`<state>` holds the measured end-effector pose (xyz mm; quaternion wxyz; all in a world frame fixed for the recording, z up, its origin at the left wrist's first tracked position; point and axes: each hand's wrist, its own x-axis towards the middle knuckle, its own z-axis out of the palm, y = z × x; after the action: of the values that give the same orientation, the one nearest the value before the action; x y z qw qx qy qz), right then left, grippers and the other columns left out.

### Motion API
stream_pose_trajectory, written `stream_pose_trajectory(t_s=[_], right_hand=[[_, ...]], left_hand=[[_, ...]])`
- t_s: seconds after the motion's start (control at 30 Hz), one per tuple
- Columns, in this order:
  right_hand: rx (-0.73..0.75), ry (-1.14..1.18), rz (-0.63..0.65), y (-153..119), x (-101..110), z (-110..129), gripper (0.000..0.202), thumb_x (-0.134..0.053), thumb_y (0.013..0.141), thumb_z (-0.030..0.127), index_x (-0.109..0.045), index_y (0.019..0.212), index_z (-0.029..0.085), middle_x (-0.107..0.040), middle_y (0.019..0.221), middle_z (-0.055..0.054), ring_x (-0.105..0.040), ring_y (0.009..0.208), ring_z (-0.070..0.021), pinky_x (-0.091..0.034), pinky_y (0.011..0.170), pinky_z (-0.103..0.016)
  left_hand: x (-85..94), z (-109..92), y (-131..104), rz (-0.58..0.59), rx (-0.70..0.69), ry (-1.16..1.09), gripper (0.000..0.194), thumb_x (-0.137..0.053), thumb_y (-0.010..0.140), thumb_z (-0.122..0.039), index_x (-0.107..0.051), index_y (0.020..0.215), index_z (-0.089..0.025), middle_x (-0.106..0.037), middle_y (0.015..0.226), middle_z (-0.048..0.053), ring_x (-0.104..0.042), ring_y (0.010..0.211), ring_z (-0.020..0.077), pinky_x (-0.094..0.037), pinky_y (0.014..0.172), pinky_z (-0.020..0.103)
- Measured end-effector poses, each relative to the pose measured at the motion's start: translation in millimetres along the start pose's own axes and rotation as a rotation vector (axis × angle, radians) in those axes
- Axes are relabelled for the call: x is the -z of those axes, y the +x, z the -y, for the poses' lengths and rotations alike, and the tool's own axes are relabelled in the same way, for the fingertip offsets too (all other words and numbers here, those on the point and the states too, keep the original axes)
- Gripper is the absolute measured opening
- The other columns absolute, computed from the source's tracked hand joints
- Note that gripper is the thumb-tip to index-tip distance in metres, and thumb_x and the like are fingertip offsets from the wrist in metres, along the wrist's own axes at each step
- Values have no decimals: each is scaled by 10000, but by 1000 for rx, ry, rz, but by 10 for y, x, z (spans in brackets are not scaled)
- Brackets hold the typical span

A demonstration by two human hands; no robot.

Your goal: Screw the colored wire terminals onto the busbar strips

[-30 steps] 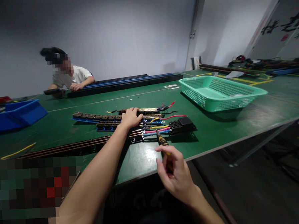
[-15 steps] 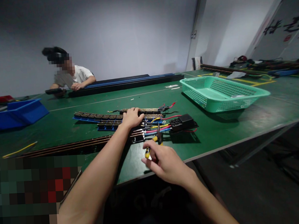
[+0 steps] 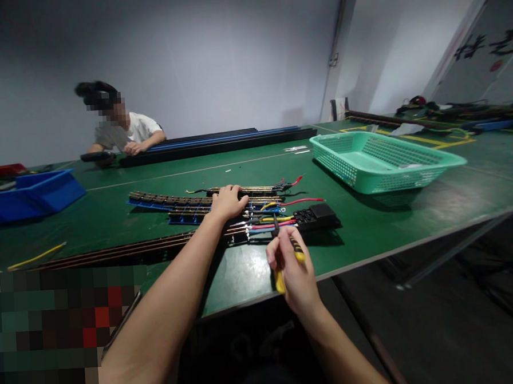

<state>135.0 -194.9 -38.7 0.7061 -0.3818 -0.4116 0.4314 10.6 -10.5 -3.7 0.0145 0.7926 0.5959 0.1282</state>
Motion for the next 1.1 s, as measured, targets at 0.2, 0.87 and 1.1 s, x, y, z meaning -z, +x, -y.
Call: stream_pose_trajectory(t_s=[0.2, 0.87, 1.1], right_hand=[[137, -152, 339, -420, 118, 88, 202, -570, 965, 446, -470, 998, 273, -532, 708, 33, -463, 608, -141, -392, 579, -266], [185, -671, 448, 172, 27, 64, 129, -461, 950, 338, -529, 923, 232, -499, 599, 44, -444, 534, -142, -312, 560, -275], [113, -351, 271, 143, 35, 0, 201, -454, 988, 428, -541, 961, 249, -509, 627, 52, -411, 491, -111, -294, 484, -237]], left_hand=[[-11, 5, -1, -11, 1, 2, 462, -413, 953, -465, -569, 1308, -214, -565, 1407, 145, -474, 1315, 320, -393, 1069, 502], [1, -4, -6, 11, 11, -2, 451, -416, 958, -457, -561, 1311, -215, -555, 1415, 143, -465, 1323, 318, -377, 1076, 498], [-9, -1, 1, 0, 2, 5, 465, -415, 953, -453, -574, 1304, -193, -569, 1396, 152, -479, 1307, 324, -399, 1056, 505]])
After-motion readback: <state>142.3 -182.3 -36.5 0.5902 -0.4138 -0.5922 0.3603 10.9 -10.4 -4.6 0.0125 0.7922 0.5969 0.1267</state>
